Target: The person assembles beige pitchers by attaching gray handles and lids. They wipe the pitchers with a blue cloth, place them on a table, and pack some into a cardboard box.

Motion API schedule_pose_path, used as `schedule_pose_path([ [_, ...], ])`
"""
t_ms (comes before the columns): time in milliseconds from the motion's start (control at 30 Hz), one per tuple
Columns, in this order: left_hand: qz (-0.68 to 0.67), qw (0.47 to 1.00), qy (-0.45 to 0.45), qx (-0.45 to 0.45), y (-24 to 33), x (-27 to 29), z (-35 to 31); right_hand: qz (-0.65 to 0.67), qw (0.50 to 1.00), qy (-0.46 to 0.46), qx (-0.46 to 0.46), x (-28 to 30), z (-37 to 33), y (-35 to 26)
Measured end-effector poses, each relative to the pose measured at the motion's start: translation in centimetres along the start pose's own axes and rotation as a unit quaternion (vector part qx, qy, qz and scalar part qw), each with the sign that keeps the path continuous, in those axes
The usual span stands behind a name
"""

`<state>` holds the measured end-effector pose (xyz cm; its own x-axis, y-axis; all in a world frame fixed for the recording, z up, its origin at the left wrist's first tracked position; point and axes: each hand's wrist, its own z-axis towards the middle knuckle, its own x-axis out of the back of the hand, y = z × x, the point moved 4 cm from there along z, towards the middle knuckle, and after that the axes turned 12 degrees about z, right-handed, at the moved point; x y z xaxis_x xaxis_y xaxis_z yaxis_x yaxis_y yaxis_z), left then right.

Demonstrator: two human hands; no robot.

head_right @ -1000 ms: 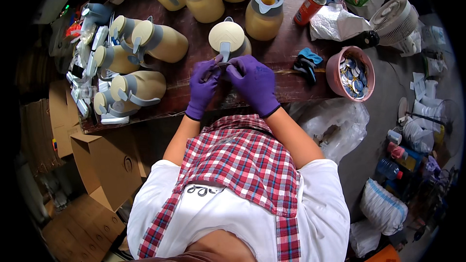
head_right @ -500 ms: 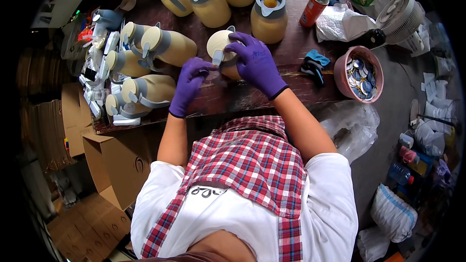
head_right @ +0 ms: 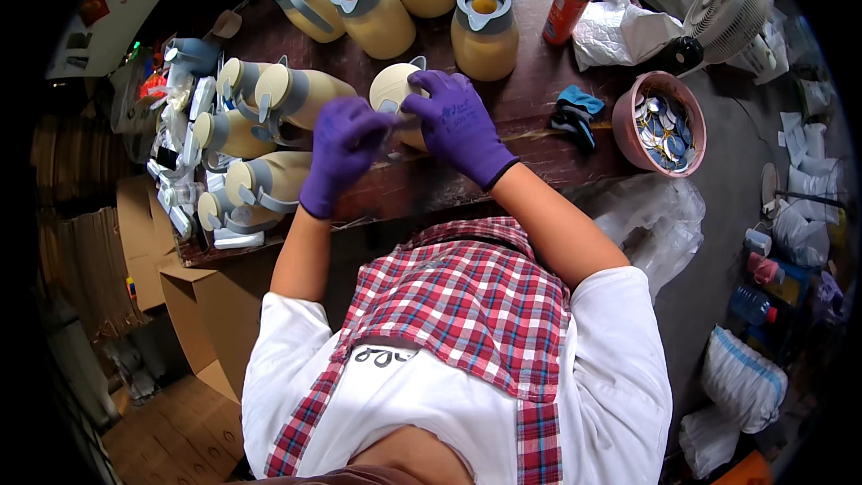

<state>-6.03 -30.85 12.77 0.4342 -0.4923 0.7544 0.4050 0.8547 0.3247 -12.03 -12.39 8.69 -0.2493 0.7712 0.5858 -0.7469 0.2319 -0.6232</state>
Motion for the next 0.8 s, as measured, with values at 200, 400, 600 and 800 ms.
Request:
schedule_pose_path([
  [200,-0.364,0.837,0.051,0.405,-11.1,-7.4,-7.2,0.043,0.999,-0.022,0.016,-1.6,0.0,-0.2],
  [400,-0.446,0.759,0.214,0.423,-6.2,-7.7,-12.6,0.197,0.978,0.014,-0.073,-0.8,-3.1,0.2],
  [600,-0.375,0.796,0.191,0.436,-5.7,-4.9,-11.0,0.132,0.990,-0.013,-0.051,-0.5,-1.9,0.4],
  [800,-0.359,0.811,0.173,0.428,-8.6,-9.6,-6.3,0.067,0.998,-0.010,-0.021,1.1,-2.3,0.4],
])
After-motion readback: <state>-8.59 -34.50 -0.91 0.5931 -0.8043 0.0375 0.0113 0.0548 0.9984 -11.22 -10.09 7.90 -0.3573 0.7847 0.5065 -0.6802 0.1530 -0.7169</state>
